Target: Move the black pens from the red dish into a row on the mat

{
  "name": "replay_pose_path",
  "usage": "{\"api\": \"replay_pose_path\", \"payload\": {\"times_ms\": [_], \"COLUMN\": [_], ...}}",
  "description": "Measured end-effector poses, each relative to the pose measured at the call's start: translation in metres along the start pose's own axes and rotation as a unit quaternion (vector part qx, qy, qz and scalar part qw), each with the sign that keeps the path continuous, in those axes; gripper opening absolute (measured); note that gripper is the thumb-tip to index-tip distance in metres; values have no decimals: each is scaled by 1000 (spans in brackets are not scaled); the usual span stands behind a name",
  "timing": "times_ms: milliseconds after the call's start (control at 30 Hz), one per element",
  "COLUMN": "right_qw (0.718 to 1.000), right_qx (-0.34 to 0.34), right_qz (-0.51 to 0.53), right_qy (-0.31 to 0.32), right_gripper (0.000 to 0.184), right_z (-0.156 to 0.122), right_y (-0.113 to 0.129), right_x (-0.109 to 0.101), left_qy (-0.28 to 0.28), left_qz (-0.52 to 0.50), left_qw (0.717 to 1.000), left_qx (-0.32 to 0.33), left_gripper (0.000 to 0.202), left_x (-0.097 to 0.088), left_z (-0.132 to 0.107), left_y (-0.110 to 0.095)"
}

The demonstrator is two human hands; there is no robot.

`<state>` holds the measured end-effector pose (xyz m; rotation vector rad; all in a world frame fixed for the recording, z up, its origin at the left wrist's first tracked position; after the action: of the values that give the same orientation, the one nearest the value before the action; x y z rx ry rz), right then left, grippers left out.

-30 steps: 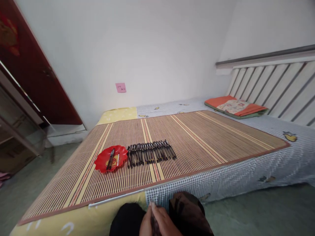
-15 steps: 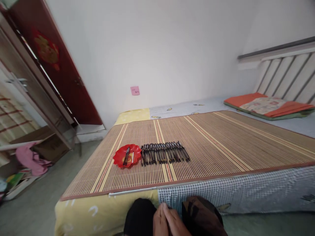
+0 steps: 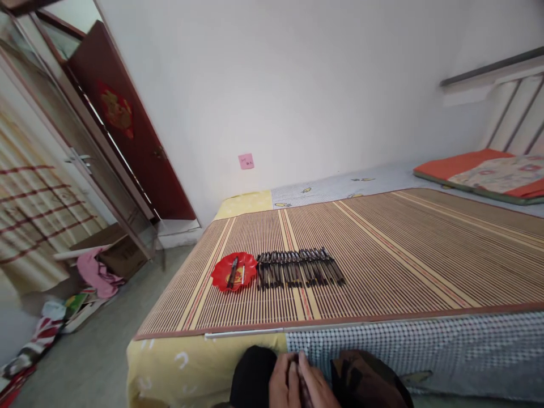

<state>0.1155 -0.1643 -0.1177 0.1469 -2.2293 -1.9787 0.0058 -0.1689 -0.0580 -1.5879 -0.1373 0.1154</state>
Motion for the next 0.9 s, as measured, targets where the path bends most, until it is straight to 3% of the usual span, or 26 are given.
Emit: {"api": "replay_pose_path", "payload": {"times_ms": [100, 233, 300, 367, 500, 600, 767, 900], "right_qw": [996, 995, 996, 997, 997, 997, 998, 998], "right_qx": [76, 93, 81, 66, 51, 51, 52, 45], "right_qz": [41, 40, 35, 36, 49, 52, 47, 49], "right_qy": [12, 12, 2, -3, -8, -10, -9, -1], "right_gripper": [83, 81, 78, 76, 74, 75, 79, 79], "right_z": [12, 13, 11, 10, 11, 13, 16, 20], "right_y": [-3, 6, 10, 12, 9, 10, 12, 10], "right_x": [12, 22, 23, 26, 30, 31, 25, 23], "left_qy": [-47, -98, -120, -122, -105, -75, -50, -65], "left_qz": [99, 264, 366, 407, 494, 553, 606, 606], "left_qw": [989, 942, 902, 886, 852, 825, 794, 792], "left_qx": [104, 184, 196, 188, 136, 86, 5, -39], "left_gripper": [24, 30, 34, 26, 17, 12, 22, 22], "left_x": [-23, -70, -88, -99, -99, -92, -84, -82], "left_z": [25, 83, 119, 155, 215, 244, 272, 282], "left_y": [-39, -95, -114, -126, -130, -122, -103, -95]}}
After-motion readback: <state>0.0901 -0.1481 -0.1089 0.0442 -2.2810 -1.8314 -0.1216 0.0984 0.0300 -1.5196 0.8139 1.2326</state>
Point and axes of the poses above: each hand's wrist, its own z-axis towards the middle knuckle, its own x-axis out of the palm, y = z × x, the point moved 2 cm from there along z, towards the middle knuckle, and after that the axes turned 2 degrees about y, right-handed, at the moved point
